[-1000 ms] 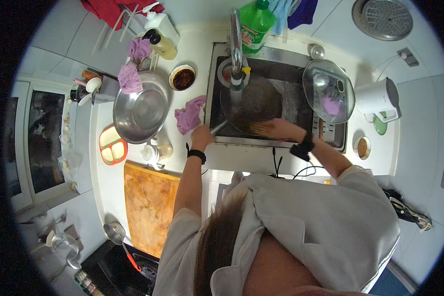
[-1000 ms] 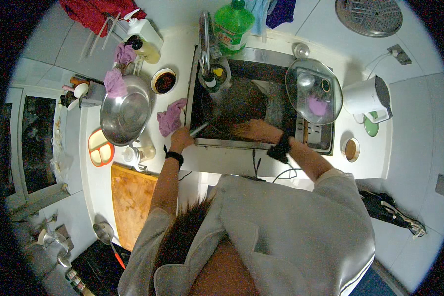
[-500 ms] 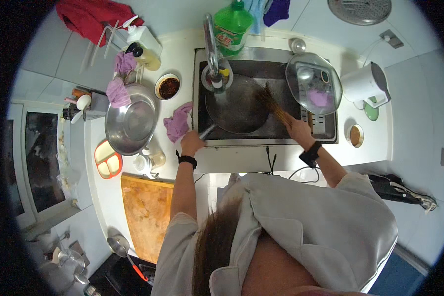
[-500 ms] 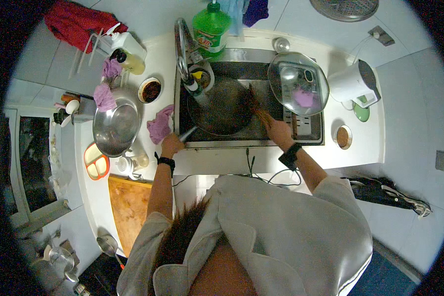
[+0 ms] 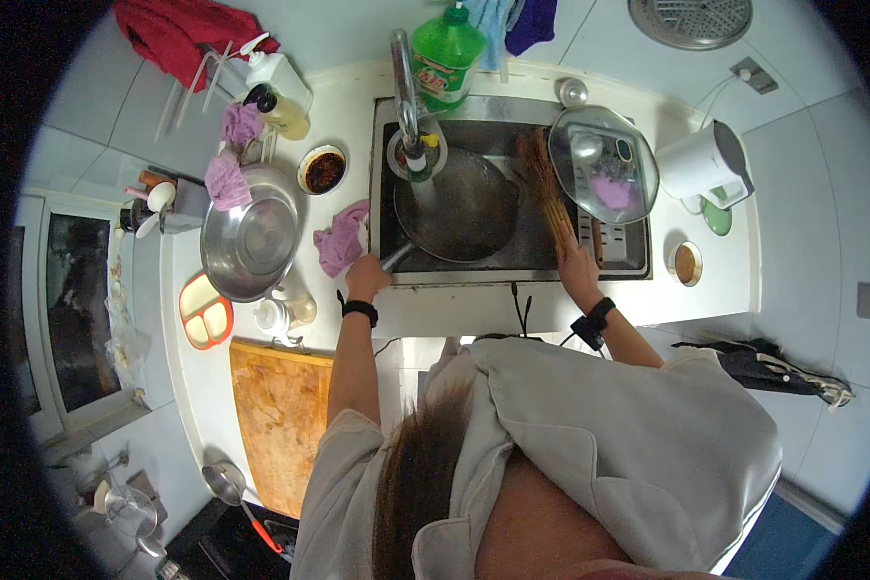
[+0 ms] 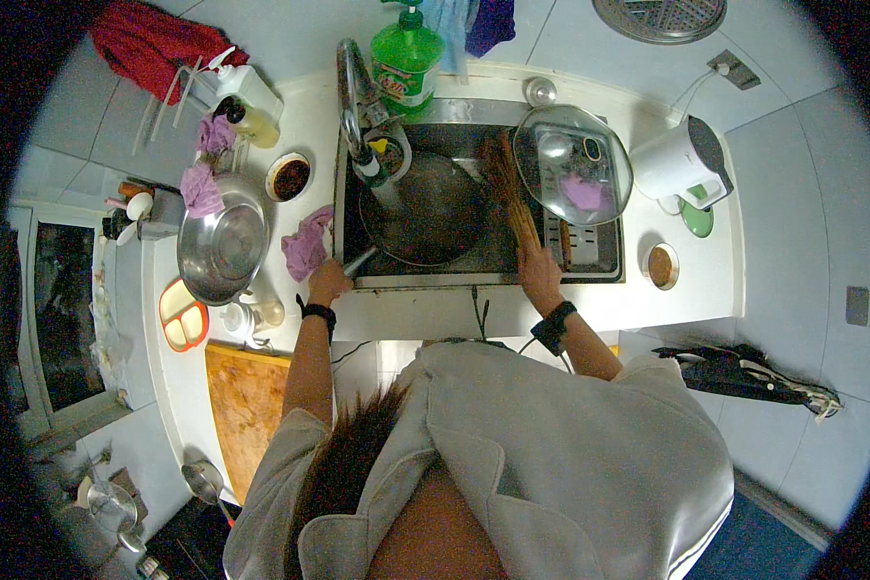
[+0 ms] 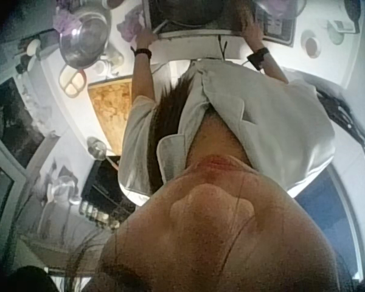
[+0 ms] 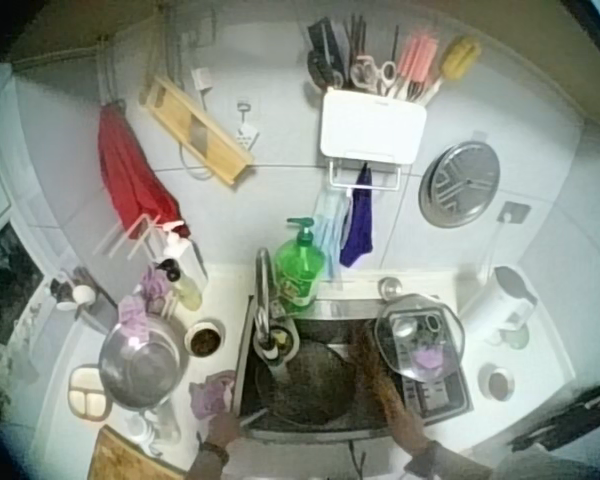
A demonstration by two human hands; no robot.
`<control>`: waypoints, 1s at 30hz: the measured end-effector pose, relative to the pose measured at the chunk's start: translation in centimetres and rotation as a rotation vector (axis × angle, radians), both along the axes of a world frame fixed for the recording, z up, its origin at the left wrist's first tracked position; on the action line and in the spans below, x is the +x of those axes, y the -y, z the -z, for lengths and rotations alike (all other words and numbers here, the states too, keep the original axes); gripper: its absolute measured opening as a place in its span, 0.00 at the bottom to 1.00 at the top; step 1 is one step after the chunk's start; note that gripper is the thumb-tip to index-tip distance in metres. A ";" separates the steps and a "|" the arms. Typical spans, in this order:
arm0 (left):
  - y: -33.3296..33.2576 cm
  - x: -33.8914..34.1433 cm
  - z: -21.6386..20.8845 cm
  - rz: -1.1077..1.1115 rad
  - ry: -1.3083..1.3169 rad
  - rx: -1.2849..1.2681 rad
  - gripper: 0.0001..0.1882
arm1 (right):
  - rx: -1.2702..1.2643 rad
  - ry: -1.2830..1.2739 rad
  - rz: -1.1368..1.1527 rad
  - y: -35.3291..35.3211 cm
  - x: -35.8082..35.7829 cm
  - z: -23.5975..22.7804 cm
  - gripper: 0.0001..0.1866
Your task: The person adds garnishes to a plate of spaghetti and sausage, delivers the meal to a person at a table, and then returns to the kitchen sink to wash a wok using a bamboo brush and detergent.
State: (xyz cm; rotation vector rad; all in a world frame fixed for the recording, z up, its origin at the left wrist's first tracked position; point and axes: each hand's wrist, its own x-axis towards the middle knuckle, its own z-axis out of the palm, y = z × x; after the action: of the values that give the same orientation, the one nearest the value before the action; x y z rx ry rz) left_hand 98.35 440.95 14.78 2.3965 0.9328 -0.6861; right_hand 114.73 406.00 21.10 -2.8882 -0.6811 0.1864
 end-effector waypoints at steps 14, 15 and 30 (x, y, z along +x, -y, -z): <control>0.3 -0.5 0.7 0.100 0.019 0.149 0.15 | -0.130 -0.362 -0.088 0.1 0.5 -8.1 0.17; 0.5 -0.2 -0.1 0.136 0.037 0.156 0.15 | -0.124 -0.318 -0.101 0.6 -0.1 -9.1 0.17; 12.0 3.4 -6.2 0.287 0.419 -0.422 0.20 | 0.028 -0.399 -0.300 5.5 1.2 -14.1 0.14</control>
State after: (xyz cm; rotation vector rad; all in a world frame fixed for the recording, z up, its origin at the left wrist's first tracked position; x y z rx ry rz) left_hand 101.77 428.92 20.99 2.1787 0.2436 -0.3995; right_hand 115.92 400.52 35.22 -2.5860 -1.0139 0.7576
